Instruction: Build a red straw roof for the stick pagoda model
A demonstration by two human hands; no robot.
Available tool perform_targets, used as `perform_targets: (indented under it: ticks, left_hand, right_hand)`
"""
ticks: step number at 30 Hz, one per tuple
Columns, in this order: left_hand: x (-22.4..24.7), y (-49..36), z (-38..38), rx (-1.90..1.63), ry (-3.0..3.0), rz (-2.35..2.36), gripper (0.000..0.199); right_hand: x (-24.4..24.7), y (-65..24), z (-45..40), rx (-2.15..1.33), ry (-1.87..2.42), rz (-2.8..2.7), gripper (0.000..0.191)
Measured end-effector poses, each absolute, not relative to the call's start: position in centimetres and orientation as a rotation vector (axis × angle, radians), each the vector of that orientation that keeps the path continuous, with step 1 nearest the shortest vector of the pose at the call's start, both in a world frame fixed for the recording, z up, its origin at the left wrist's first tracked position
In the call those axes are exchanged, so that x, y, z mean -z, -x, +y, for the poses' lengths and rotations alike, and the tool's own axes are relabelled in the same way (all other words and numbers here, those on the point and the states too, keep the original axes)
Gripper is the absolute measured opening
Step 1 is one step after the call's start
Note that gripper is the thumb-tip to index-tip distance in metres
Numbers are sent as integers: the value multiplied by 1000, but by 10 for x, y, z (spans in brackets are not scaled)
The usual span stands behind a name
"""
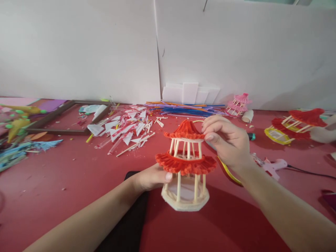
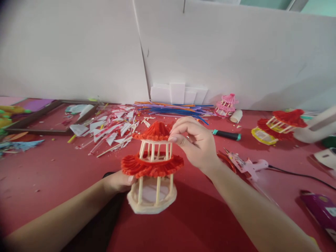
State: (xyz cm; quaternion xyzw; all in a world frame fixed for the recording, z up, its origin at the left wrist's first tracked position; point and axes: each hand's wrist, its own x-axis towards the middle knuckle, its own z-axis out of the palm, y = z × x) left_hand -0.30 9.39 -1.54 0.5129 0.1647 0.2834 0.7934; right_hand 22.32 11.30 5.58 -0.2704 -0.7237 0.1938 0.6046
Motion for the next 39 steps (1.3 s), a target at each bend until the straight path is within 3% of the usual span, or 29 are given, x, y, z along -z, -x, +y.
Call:
perform_targets:
  ticks: [3, 9, 14, 20, 27, 34, 39]
  left_hand:
    - [15, -6, 98, -744, -1051, 456, 63]
    - [14, -11, 108, -1050, -938, 640, 26]
    - [15, -11, 113, -1282, -913, 749, 33]
    - [17, -8, 113, -1693, -986, 872, 39]
    - [19, -9, 110, -1604, -1158, 976, 42]
    - [23, -5, 111, -1722, -1288, 1029, 44]
    - [23, -3, 101, -1708, -1385, 1041, 46]
  right_hand:
    - [-51, -225, 116, -311, 729, -1621, 13]
    - [-30, -233, 131, 72, 728, -1723, 4]
    - [-20, -234, 133, 121, 569, -1886, 2]
    - [-24, -226, 119, 268, 400, -2077, 14]
    - [-15, -230, 121, 225, 486, -2074, 39]
    - [-19, -235, 124, 163, 499, -2039, 18]
    - [-25, -229, 111, 382, 593, -2037, 12]
